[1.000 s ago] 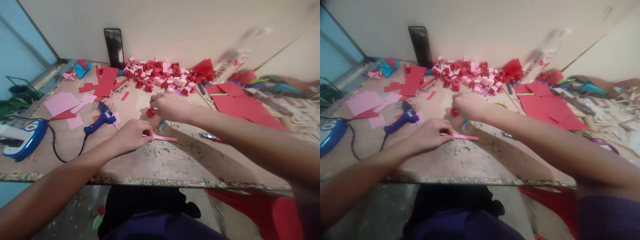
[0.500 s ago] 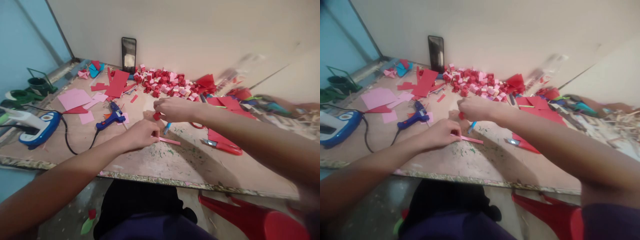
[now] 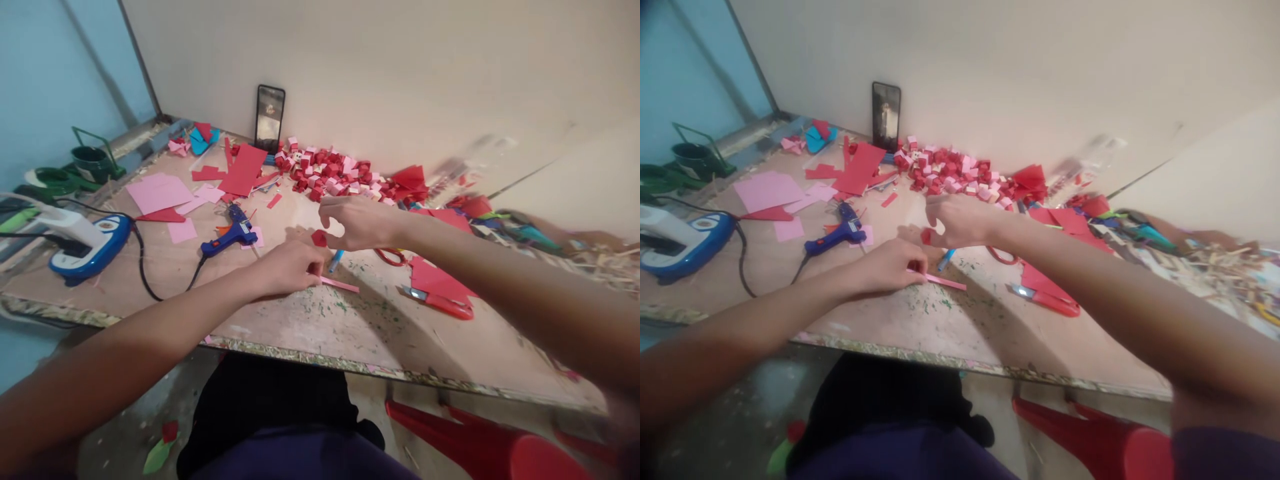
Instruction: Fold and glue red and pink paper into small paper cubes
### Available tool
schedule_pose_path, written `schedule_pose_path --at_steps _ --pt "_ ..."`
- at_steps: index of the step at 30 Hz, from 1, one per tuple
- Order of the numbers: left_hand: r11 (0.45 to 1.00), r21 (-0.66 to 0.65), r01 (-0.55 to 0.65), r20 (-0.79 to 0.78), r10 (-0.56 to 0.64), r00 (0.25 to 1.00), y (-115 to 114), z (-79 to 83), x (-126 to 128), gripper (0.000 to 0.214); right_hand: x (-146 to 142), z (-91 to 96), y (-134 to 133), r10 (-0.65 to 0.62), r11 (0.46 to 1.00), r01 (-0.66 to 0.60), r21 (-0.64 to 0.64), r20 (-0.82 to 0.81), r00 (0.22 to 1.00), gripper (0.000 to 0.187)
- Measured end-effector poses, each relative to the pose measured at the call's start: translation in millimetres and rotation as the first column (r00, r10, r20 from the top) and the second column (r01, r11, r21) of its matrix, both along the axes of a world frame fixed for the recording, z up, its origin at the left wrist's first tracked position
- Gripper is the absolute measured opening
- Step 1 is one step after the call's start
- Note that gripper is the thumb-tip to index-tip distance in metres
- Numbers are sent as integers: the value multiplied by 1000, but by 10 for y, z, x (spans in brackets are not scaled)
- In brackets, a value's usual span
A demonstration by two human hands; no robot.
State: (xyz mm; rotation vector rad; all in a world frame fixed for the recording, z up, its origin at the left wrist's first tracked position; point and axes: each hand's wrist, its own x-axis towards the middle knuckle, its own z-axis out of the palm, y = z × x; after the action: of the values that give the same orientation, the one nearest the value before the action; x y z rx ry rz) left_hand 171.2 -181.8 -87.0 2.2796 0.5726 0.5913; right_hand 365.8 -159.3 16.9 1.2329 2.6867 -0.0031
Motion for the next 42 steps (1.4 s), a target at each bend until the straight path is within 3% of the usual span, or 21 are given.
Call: schedule_pose_path --at_steps 6,11,16,18,20,23,26,28,31,35,37,38,42 --pt "1000 -9 -16 -4 16 1000 -29 34 -14 15 60 -71 3 35 999 -35 30 -12 999 13" --pt "995 100 -18 0 18 1000 -19 118 -56 26 46 -73 -50 21 1000 -22 -3 -86 996 19" --pt "966 113 -232 -12 235 972 71 205 -117 23 55 -142 -127 -27 974 -22 -226 -213 977 38" --pt "938 120 -324 6 326 945 116 202 -130 24 71 -216 -158 -66 975 12 -223 -235 970 45" --pt "910 121 -396 22 396 918 156 181 -134 26 89 -301 -192 -115 983 73 -166 -256 960 41" --pt "907 61 -417 69 413 908 202 130 -124 21 113 -418 -255 -217 973 164 -161 -406 888 32" --pt "934 -40 -354 113 356 927 241 71 -102 11 134 -519 -329 -349 937 257 -237 -620 702 29" --pt "940 -28 -340 80 341 936 264 26 -80 29 152 -589 -370 -382 923 296 -246 -676 630 31" --pt "935 95 -342 -29 346 938 284 -38 -35 45 195 -690 -405 -389 918 322 -231 -682 620 30" --pt "946 154 -285 -81 299 951 265 -63 25 20 257 -790 -423 -403 915 292 -278 -660 634 37" --pt "952 105 -289 -63 296 953 241 -38 41 14 267 -817 -431 -446 895 258 -364 -716 538 39" --pt "951 68 -303 -39 306 951 228 -19 44 16 264 -824 -436 -484 875 238 -422 -751 448 39" --pt "947 -57 -315 139 320 937 175 66 28 26 203 -799 -479 -701 713 42 -700 -713 3 33"
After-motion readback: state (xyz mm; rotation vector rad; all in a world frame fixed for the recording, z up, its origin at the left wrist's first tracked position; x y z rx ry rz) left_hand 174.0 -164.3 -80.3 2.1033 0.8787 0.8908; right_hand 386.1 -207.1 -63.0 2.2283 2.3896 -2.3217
